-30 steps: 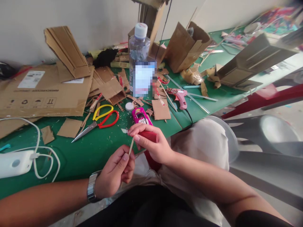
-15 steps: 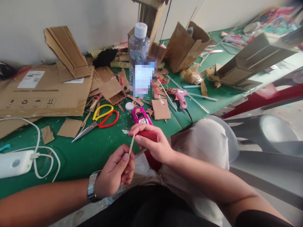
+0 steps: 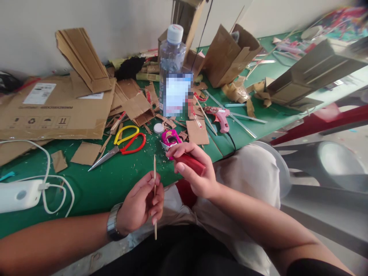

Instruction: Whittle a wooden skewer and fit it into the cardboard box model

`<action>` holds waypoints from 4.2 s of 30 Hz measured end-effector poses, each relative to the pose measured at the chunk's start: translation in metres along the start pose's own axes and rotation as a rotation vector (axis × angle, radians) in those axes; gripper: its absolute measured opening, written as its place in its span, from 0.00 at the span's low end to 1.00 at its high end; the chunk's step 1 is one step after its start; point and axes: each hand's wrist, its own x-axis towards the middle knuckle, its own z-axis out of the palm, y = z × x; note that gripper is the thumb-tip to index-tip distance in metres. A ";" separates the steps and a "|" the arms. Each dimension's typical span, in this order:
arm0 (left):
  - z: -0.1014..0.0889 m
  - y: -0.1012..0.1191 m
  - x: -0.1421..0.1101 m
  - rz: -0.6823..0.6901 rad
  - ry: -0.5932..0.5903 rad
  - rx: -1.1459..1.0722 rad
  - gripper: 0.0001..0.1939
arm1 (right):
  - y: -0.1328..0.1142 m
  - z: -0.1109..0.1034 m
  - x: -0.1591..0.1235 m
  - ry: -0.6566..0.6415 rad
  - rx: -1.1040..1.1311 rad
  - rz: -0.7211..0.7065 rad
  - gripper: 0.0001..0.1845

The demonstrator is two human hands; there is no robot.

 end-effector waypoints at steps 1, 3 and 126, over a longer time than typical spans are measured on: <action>0.000 0.002 0.001 -0.028 0.021 -0.031 0.10 | -0.001 -0.002 0.000 -0.024 -0.019 -0.015 0.11; -0.001 0.005 0.004 -0.088 0.066 -0.087 0.12 | -0.003 -0.007 0.000 -0.099 -0.068 -0.082 0.16; 0.003 0.017 0.006 0.011 0.228 -0.019 0.19 | 0.024 0.011 -0.023 -0.238 -0.403 -0.306 0.24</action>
